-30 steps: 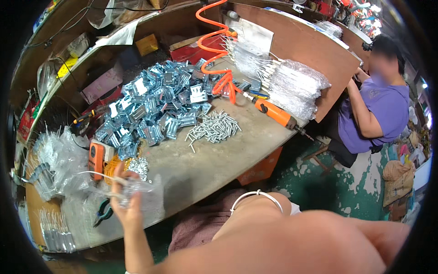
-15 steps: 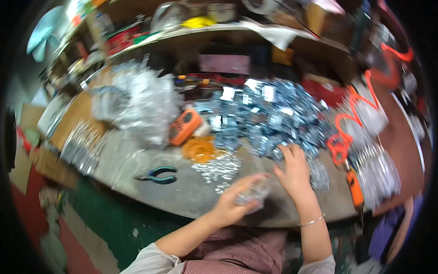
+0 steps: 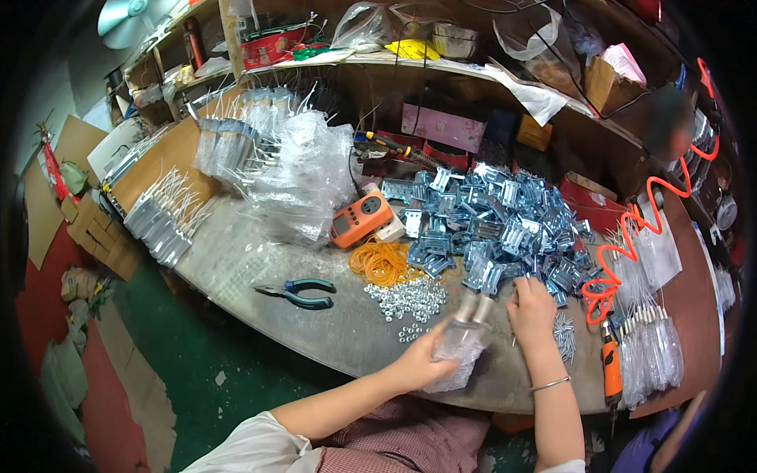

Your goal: Assembling small electrical switch components using a power screwdriver at a workbench.

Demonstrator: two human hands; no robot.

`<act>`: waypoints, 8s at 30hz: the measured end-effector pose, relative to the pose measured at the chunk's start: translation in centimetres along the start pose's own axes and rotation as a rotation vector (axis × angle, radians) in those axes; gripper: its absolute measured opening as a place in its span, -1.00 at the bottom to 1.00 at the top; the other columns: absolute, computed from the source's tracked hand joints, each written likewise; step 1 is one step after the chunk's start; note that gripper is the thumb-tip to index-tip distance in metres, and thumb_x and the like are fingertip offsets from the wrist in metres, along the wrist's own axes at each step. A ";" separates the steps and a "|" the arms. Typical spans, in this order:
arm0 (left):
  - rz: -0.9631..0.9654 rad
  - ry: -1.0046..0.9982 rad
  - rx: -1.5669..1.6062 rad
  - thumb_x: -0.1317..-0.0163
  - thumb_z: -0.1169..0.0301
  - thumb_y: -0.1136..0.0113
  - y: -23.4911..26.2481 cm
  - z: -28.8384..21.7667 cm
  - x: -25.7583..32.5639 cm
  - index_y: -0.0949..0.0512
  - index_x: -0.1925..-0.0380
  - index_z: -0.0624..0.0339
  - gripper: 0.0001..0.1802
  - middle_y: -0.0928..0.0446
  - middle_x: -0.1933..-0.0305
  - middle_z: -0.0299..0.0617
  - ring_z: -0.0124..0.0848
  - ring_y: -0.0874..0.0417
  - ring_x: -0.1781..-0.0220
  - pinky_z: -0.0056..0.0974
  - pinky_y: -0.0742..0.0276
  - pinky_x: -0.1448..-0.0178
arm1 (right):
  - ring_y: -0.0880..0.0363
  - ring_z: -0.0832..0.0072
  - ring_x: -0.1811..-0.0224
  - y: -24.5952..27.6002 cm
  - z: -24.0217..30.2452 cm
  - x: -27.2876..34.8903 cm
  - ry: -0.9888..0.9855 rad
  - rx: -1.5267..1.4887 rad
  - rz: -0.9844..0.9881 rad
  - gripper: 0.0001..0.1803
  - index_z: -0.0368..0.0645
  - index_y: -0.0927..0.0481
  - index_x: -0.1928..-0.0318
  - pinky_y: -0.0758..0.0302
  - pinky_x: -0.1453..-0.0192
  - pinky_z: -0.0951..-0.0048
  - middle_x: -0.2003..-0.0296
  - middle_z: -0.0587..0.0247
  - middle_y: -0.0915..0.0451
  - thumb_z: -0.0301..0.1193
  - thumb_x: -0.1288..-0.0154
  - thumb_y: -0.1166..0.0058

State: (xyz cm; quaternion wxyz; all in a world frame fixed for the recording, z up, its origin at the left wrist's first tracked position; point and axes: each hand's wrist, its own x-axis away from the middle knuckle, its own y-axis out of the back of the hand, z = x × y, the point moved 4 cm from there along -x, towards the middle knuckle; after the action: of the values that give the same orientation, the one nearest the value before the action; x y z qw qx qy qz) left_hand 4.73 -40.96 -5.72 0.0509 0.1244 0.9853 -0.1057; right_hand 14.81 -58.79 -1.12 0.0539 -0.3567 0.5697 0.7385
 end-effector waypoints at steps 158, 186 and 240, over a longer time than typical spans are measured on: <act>0.305 -0.010 -0.382 -0.02 0.74 0.03 0.8 -2.2 -4.1 -0.32 -0.18 0.16 -0.37 -0.50 0.20 -0.17 -0.35 -0.57 0.07 -0.25 -0.43 -0.13 | -0.25 0.05 -0.27 3.5 8.6 11.7 -0.462 -0.946 0.285 -0.14 -0.42 -0.06 -0.33 -0.13 -0.35 0.19 -0.22 -0.18 -0.28 -0.36 -0.04 -0.09; 0.177 -0.300 -0.765 0.06 0.72 -0.15 0.7 -3.5 -4.4 -0.52 0.14 0.20 -0.60 -0.57 0.28 -0.09 -0.15 -0.61 0.19 -0.22 -0.52 0.11 | -0.19 -0.04 -0.30 3.8 8.6 11.3 -0.436 -0.873 0.327 -0.09 -0.36 -0.03 -0.36 -0.09 -0.37 0.13 -0.24 -0.18 -0.24 -0.34 0.00 -0.12; -0.070 -0.223 -0.762 -0.04 0.29 -0.23 0.7 -2.4 3.7 -0.41 0.03 0.28 -0.51 -0.47 0.03 0.09 -0.07 -0.58 0.15 -0.21 -0.54 0.13 | -0.44 0.44 0.43 7.9 -4.8 13.1 -1.069 -2.046 -0.526 -0.36 0.01 -0.25 -0.19 -0.53 0.20 0.18 0.34 0.25 -0.43 0.04 -0.19 -0.01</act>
State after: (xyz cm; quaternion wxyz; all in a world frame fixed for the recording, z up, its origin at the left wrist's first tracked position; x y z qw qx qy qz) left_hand 1.19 -38.92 -4.00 0.1966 0.0507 0.9460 0.2528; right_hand 3.51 -69.98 -2.93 0.1250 0.0138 -0.4721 0.8725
